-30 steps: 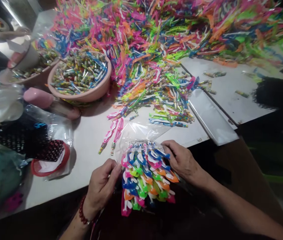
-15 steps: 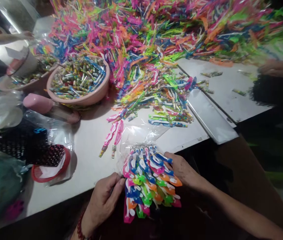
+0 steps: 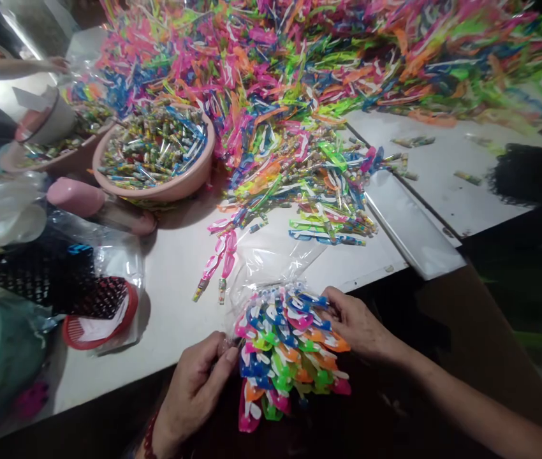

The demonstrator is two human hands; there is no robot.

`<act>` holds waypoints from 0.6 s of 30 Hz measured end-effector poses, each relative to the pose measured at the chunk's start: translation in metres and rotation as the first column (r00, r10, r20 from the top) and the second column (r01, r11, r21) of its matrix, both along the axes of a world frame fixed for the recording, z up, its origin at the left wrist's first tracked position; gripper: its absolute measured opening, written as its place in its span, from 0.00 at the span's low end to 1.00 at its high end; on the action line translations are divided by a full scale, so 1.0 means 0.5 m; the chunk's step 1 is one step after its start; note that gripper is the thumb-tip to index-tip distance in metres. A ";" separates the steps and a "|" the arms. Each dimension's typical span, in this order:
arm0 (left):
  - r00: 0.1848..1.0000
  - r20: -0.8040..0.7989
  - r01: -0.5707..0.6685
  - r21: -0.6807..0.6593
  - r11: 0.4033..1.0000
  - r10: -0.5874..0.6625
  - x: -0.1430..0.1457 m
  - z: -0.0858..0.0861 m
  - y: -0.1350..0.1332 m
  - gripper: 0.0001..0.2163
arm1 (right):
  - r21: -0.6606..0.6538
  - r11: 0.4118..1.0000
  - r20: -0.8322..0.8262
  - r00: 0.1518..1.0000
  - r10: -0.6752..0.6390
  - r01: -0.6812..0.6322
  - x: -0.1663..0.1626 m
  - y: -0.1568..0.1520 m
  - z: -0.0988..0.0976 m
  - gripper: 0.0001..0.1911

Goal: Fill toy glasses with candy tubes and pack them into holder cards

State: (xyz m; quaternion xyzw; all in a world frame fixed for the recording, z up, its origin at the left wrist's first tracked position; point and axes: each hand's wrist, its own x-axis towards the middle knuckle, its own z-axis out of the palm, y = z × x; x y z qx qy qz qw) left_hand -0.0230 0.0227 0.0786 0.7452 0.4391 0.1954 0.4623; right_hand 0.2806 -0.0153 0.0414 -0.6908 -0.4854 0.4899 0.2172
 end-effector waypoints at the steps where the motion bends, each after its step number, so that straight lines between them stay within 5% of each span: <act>1: 1.000 0.008 0.018 -0.005 1.000 -0.017 -0.002 0.000 -0.002 0.15 | -0.043 0.998 -0.074 0.996 -0.045 0.041 -0.003 -0.003 -0.008 0.16; 6: 0.988 0.082 0.134 -0.045 0.990 -0.130 -0.012 -0.002 -0.006 0.15 | -0.170 0.975 -0.201 0.964 -0.176 0.143 -0.013 -0.019 -0.056 0.19; 11: 0.981 0.116 0.167 -0.078 0.983 -0.158 -0.017 -0.007 -0.010 0.13 | -0.148 0.983 -0.029 0.993 -0.112 0.106 -0.019 -0.027 -0.081 0.11; 18: 0.990 0.115 0.090 -0.034 0.995 -0.086 -0.012 -0.001 -0.004 0.14 | -0.103 0.994 -0.268 0.963 0.003 -0.032 -0.017 -0.030 -0.069 0.18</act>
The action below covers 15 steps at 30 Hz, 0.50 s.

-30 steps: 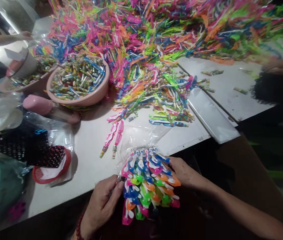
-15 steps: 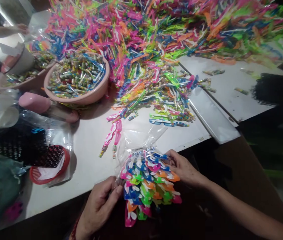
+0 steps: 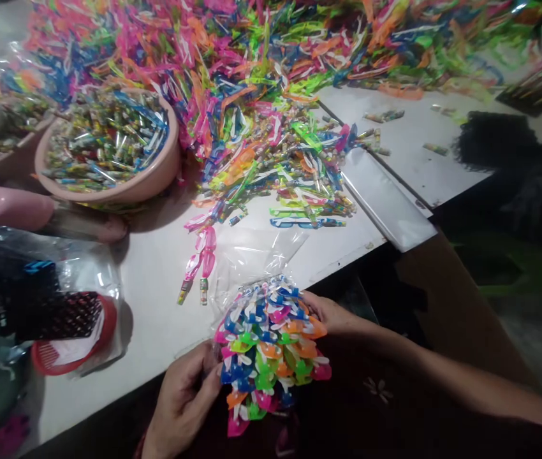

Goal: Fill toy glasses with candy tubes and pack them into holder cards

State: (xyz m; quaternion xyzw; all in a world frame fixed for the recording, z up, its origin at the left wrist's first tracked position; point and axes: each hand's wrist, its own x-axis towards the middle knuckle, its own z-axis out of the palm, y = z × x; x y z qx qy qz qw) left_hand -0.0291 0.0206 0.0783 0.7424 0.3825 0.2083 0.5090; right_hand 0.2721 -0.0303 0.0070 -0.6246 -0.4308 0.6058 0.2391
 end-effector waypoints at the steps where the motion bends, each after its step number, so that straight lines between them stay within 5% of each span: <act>1: 1.000 0.005 -0.008 0.013 1.000 0.008 0.002 0.001 0.001 0.14 | 0.023 1.000 0.032 0.999 0.012 -0.013 0.004 0.001 0.010 0.16; 4: 0.996 0.016 -0.085 0.003 0.996 0.085 0.006 -0.002 0.000 0.15 | 0.152 0.988 0.205 0.978 -0.031 0.000 0.014 0.006 0.046 0.12; 8: 0.953 0.077 -0.281 -0.145 0.949 0.294 0.013 -0.010 -0.005 0.16 | 0.415 0.902 0.272 0.930 -0.249 0.120 0.010 0.020 0.072 0.08; 12: 0.898 0.123 -0.367 -0.322 0.873 0.423 0.026 -0.008 0.010 0.17 | 0.331 0.911 0.168 0.935 -0.313 0.246 0.006 0.053 0.063 0.11; 15: 0.936 0.082 -0.308 -0.283 0.908 0.343 0.035 -0.001 0.032 0.18 | 0.251 0.950 0.080 0.974 -0.214 0.188 0.007 0.079 0.048 0.14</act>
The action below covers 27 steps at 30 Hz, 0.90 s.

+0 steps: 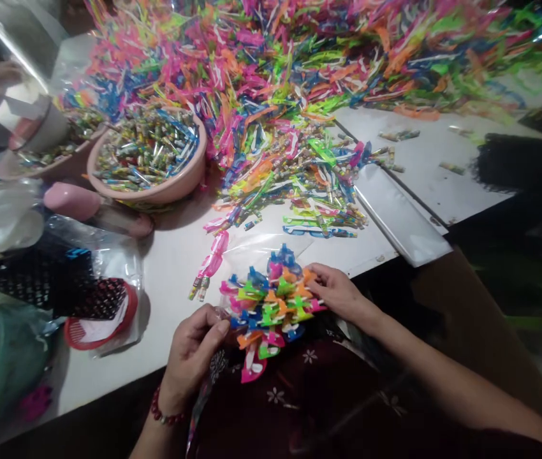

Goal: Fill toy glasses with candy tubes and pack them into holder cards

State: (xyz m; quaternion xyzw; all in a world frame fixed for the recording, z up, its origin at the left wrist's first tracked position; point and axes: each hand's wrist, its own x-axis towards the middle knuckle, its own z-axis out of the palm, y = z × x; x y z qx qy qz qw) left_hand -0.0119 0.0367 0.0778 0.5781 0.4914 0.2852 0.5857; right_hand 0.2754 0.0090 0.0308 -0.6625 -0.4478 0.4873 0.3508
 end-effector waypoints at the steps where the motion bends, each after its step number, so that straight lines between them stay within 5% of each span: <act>1: 0.999 -0.030 0.030 0.034 0.999 -0.029 0.003 0.002 0.007 0.18 | 0.009 1.000 0.018 1.000 0.014 -0.014 -0.001 0.007 -0.003 0.14; 6: 0.995 -0.077 -0.046 0.198 0.979 0.062 0.022 0.011 0.029 0.14 | 0.152 0.986 0.108 0.991 -0.078 0.061 -0.016 0.033 0.011 0.10; 14: 0.957 -0.136 -0.196 0.347 0.917 0.256 0.039 0.069 0.087 0.13 | 0.373 0.918 0.491 0.868 -0.071 -0.136 0.009 0.105 0.085 0.11; 22: 0.966 0.085 -0.258 0.310 0.915 0.244 0.054 0.125 0.179 0.12 | 0.411 0.884 0.493 0.870 -0.010 -0.222 0.047 0.176 0.148 0.11; 27: 0.963 0.133 -0.267 0.375 0.888 0.234 0.058 0.175 0.195 0.12 | 0.531 0.816 0.519 0.849 -0.098 -0.230 0.063 0.191 0.205 0.13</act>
